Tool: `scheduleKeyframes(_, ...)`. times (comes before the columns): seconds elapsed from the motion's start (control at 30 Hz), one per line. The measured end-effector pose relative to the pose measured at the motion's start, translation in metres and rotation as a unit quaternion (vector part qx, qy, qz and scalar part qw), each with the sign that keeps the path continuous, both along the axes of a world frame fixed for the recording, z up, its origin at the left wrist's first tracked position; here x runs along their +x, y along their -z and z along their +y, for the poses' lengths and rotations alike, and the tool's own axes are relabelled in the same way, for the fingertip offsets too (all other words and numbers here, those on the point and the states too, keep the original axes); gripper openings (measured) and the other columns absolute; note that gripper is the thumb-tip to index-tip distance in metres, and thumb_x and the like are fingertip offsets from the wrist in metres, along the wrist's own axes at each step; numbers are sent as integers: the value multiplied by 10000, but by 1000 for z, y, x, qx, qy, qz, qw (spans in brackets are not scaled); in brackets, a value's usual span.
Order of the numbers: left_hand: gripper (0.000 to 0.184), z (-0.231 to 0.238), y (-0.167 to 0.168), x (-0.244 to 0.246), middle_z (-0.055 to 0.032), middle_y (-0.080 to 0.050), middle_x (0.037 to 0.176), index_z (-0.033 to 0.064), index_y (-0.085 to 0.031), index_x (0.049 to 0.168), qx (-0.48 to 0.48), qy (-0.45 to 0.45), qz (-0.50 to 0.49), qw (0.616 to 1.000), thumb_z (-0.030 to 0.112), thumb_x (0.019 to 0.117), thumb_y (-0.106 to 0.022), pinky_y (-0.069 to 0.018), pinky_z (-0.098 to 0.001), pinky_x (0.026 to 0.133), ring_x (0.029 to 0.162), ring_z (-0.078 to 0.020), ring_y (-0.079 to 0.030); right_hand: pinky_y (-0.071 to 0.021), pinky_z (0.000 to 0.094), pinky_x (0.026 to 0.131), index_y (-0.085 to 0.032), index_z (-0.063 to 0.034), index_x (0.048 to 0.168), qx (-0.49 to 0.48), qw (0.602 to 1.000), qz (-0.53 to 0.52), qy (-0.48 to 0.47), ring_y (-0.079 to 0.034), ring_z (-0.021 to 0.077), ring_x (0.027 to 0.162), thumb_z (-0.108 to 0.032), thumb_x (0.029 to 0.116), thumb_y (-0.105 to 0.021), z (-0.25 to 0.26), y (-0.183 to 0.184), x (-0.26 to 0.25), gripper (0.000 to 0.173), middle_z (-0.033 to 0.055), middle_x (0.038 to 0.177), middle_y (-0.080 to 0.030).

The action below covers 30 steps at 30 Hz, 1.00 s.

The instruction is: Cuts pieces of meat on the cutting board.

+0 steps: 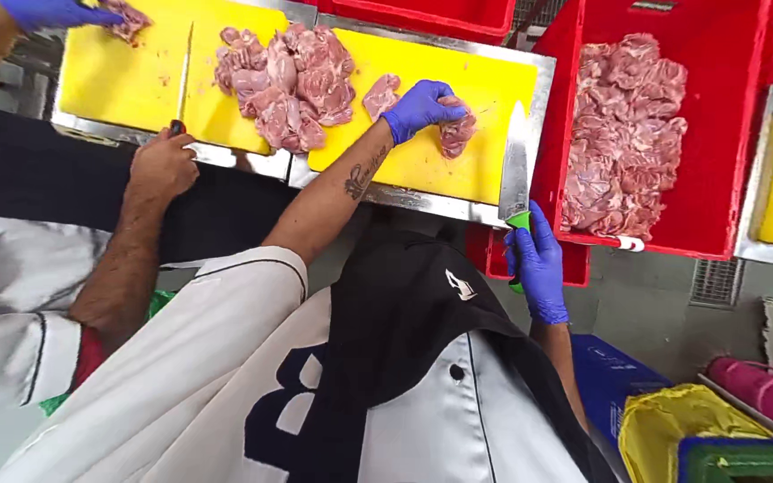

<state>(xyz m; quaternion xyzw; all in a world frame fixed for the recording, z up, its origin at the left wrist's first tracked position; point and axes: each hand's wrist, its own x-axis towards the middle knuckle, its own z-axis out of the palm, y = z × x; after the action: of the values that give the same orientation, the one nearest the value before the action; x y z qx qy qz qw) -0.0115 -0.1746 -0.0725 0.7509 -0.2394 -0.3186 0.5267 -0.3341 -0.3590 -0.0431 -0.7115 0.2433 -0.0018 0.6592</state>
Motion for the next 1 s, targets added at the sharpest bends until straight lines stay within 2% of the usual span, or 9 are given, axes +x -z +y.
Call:
scheduleKeyframes(0.07,253,-1,-17,-4,-109,-706,909,-34,-648,1005,-92,-70,-8,993,156,908,-784,-607,-365,809,831,-159,-700,-467,258,406,-336,-93,1590,-19,1000,-8,0,-525,117,493,-174,1078,-464,-12,-6,7,534,36,851,-652)
scheduleKeyframes(0.13,210,-5,-28,-10,-80,-712,861,-17,-650,970,-144,-132,-136,971,91,870,-800,-608,-311,737,776,-125,-699,-471,253,403,-335,-103,1592,-49,999,-12,-1,-530,106,488,-185,1078,-460,-19,-10,17,535,27,849,-663)
scheduleKeyframes(0.23,205,-4,-8,-35,-98,-758,1108,18,-731,1067,-45,-95,-320,942,96,881,-766,-591,-378,961,1059,-180,-724,-500,275,434,-329,-138,1599,-80,997,3,-8,-550,110,507,-201,1074,-454,-18,-9,28,543,30,893,-668)
scheduleKeyframes(0.37,320,10,61,-108,-101,-616,1456,83,-692,1304,104,96,-379,915,229,1052,-559,-409,-433,1207,1414,-251,-529,-559,301,499,-344,-163,1596,-121,992,12,-44,-609,112,551,-227,1067,-453,-7,7,42,544,32,927,-694)
scheduleKeyframes(0.47,279,16,58,-129,-75,-712,1308,77,-732,1242,50,76,-369,925,178,1029,-584,-478,-408,1149,1282,-202,-640,-611,360,574,-350,-211,1598,-193,976,44,-87,-665,134,615,-258,1066,-449,-3,18,48,544,45,899,-696)
scheduleKeyframes(0.57,234,10,45,-97,-99,-733,1195,78,-752,1171,48,-45,-378,923,173,981,-654,-533,-408,1059,1182,-232,-670,-562,547,761,-311,-235,1626,-306,933,98,-164,-696,313,806,-233,1055,-433,-6,25,60,584,176,972,-712)
scheduleKeyframes(0.63,208,1,47,-73,-114,-717,1173,81,-754,1117,77,-68,-399,911,179,953,-671,-517,-418,1054,1185,-272,-644,-541,594,814,-305,-225,1630,-368,907,90,-185,-698,383,898,-213,1052,-417,-2,21,67,589,207,1017,-710)
scheduleKeyframes(0.8,211,-10,70,-67,-133,-722,1174,81,-757,1093,114,-43,-437,891,195,991,-613,-493,-470,1074,1215,-318,-638,-555,565,668,-269,-254,1635,-444,852,116,-252,-694,389,824,-231,1071,-341,21,13,66,569,194,1035,-671)
scheduleKeyframes(1.0,206,-11,79,-67,-145,-732,1138,60,-767,1058,115,-65,-456,880,171,983,-611,-513,-452,1049,1178,-321,-656,-541,580,631,-257,-284,1635,-428,851,118,-282,-681,413,777,-201,1071,-370,21,18,108,581,209,970,-660)
